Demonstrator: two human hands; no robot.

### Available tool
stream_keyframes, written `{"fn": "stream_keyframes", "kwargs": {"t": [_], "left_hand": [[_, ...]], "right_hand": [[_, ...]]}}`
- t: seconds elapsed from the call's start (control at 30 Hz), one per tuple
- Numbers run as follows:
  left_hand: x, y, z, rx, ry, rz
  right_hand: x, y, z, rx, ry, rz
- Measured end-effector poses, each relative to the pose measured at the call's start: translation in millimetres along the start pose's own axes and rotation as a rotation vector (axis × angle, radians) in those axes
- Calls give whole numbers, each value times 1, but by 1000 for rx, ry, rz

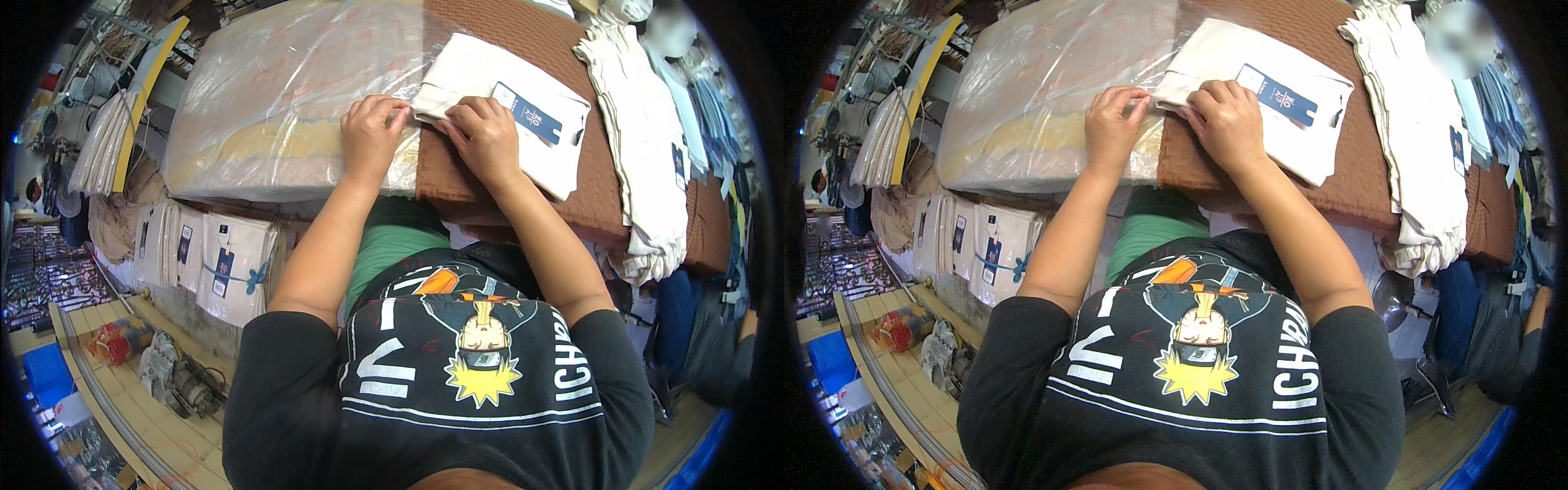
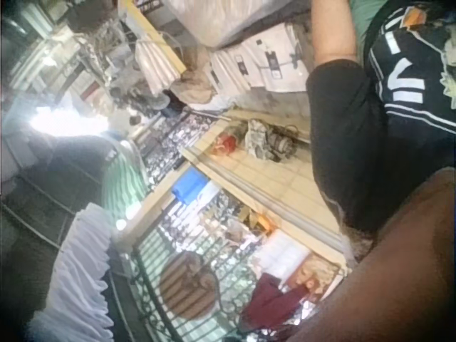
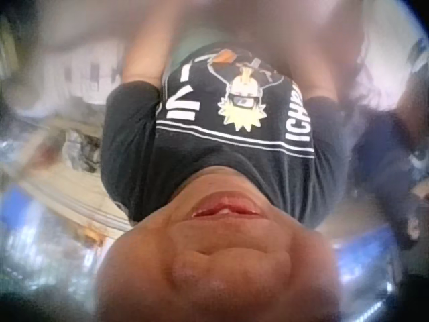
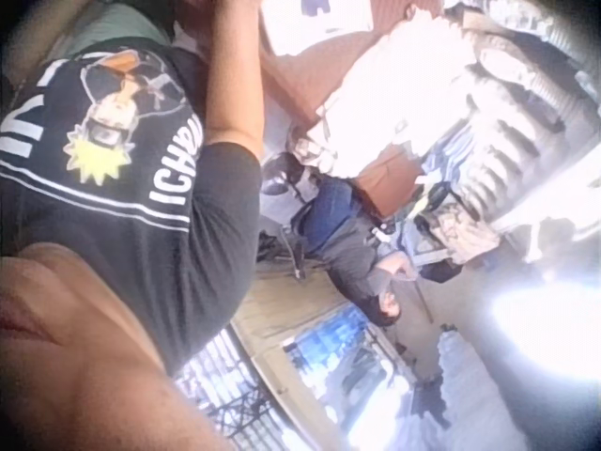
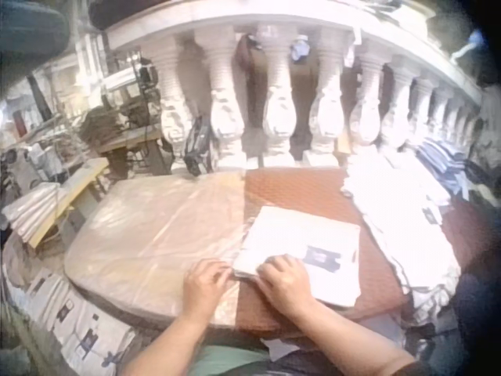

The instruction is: The person folds a white shirt on a table by hand. They place a cardboard insert on the shirt, fold the garment around it, attach a tag to the collar, and slide the folded shirt into a plastic bag.

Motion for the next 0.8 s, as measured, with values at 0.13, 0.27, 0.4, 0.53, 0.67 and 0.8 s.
{"fn": "stream_keyframes", "kwargs": {"t": [0.13,0.27,0.4,0.53,0.67,0.8], "left_hand": [[2,-1,0,-25,-7,2],[-4,-3,-2,-16,3,8],[-13,-6,-4,15,53,43],[-14,-8,-4,42,79,68],[-24,-7,-6,-19,10,22],[-19,-9,-1,-7,-1,14]], "right_hand": [[-1,1,2,-29,-3,35],[0,3,8,-50,-20,66],[3,6,8,-26,-40,58],[5,2,8,29,-50,38],[12,-6,2,69,-42,-18],[21,-6,3,31,-49,-94]]}}
Point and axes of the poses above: each hand's wrist, its own y-axis towards the middle knuckle, its own z-axis out of the palm, x = y × z, the point moved 3 cm from there along y, towards the middle knuckle
